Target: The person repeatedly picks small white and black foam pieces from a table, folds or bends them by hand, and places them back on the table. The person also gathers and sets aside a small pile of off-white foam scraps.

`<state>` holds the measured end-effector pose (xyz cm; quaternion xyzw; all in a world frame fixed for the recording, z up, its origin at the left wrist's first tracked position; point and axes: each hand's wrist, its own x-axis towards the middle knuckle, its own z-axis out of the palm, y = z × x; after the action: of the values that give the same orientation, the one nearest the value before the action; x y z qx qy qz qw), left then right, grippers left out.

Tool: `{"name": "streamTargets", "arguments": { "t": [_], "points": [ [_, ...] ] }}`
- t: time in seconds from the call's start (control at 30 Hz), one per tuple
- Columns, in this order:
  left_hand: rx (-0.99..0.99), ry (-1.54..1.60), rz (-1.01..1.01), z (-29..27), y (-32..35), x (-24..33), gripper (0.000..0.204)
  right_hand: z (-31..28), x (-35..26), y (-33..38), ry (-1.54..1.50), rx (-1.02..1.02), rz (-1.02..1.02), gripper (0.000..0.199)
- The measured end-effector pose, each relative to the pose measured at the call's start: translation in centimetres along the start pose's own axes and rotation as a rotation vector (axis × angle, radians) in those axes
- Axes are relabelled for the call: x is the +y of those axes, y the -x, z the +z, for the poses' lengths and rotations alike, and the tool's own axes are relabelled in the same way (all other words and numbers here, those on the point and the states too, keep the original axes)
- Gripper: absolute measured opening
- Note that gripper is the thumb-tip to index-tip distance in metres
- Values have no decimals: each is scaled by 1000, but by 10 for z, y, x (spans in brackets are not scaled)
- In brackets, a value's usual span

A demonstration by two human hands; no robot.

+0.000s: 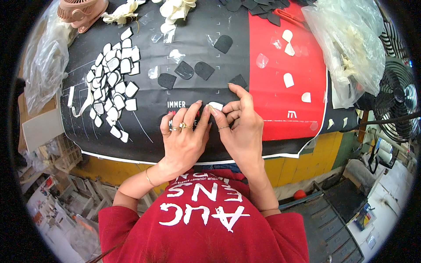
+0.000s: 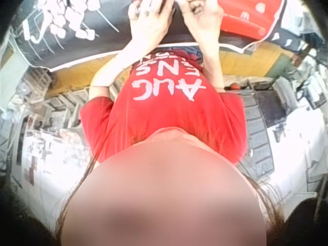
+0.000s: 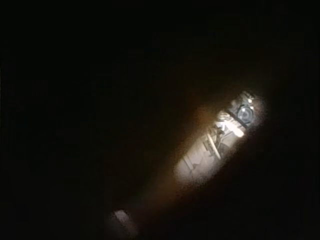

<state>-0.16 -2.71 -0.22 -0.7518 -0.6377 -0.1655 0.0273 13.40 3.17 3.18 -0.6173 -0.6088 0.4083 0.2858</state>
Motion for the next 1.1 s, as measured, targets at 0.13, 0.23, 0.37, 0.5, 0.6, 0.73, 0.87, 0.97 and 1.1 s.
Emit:
{"name": "streamTargets", "arguments": {
  "t": [0.13,0.23,0.37,0.5,0.6,0.73,0.87,0.97,1.1],
  "points": [
    [13,-26,13,1,0,2,41,6,5,0,-19,31,-11,44],
    [10,-28,19,1,-1,2,41,8,7,-1,-42,50,7,40],
    [11,-35,31,0,-2,1,40,12,7,1,-42,72,12,38],
    [16,-48,39,0,-2,1,38,14,6,6,25,62,80,36],
    [4,-54,40,-1,-2,1,37,14,9,6,461,273,-136,38],
    [13,-81,46,-1,-2,2,35,12,16,4,340,253,-120,40],
    [18,-99,53,-1,-4,3,35,13,19,2,301,290,-132,36],
    [4,-94,52,-2,-4,2,36,9,24,-2,270,362,-151,32],
    [-48,46,-51,-13,9,-21,47,-26,37,-7,35,402,-89,27]
  ]
}}
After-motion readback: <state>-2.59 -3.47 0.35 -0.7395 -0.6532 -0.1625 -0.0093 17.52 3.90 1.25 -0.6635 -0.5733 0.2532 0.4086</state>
